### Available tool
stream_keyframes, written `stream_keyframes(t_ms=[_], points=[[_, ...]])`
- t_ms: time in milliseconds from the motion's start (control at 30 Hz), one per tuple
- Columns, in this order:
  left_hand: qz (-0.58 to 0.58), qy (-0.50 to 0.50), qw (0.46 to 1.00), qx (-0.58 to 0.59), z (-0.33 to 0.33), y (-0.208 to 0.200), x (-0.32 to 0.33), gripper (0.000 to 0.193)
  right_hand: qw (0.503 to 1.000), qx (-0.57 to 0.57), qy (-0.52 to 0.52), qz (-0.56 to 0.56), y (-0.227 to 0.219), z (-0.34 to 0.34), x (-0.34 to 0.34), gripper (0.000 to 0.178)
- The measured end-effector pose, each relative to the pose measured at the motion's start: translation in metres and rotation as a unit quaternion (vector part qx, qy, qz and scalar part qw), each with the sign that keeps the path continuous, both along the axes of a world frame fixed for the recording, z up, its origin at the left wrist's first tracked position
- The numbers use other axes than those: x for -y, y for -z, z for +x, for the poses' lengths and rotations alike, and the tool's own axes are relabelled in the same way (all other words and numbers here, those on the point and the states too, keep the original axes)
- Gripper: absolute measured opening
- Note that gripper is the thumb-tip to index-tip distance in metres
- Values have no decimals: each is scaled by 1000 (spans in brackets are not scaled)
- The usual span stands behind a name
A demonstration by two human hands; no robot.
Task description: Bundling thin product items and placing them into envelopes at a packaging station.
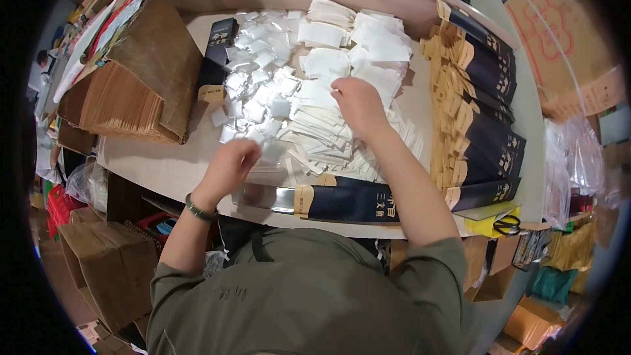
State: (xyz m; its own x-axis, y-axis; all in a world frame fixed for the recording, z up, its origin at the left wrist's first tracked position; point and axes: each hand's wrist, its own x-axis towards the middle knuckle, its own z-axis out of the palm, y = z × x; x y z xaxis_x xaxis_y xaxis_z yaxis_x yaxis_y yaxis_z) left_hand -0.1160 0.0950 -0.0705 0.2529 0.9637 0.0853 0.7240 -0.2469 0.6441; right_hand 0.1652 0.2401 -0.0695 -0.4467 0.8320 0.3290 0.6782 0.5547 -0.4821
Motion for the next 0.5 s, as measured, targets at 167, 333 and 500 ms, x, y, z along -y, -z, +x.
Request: stream_keyframes(t_ms=[167,333,500], points=[[11,144,971,-191,-12,2,46,6,965,249,-83,-5,25,-17,-39,11],[48,93,976,-190,-16,15,50,13,949,304,-82,-16,18,-23,-35,12],[237,-196,940,-145,-105,-43,15,13,989,35,8,-146,-27,-57,39,18]])
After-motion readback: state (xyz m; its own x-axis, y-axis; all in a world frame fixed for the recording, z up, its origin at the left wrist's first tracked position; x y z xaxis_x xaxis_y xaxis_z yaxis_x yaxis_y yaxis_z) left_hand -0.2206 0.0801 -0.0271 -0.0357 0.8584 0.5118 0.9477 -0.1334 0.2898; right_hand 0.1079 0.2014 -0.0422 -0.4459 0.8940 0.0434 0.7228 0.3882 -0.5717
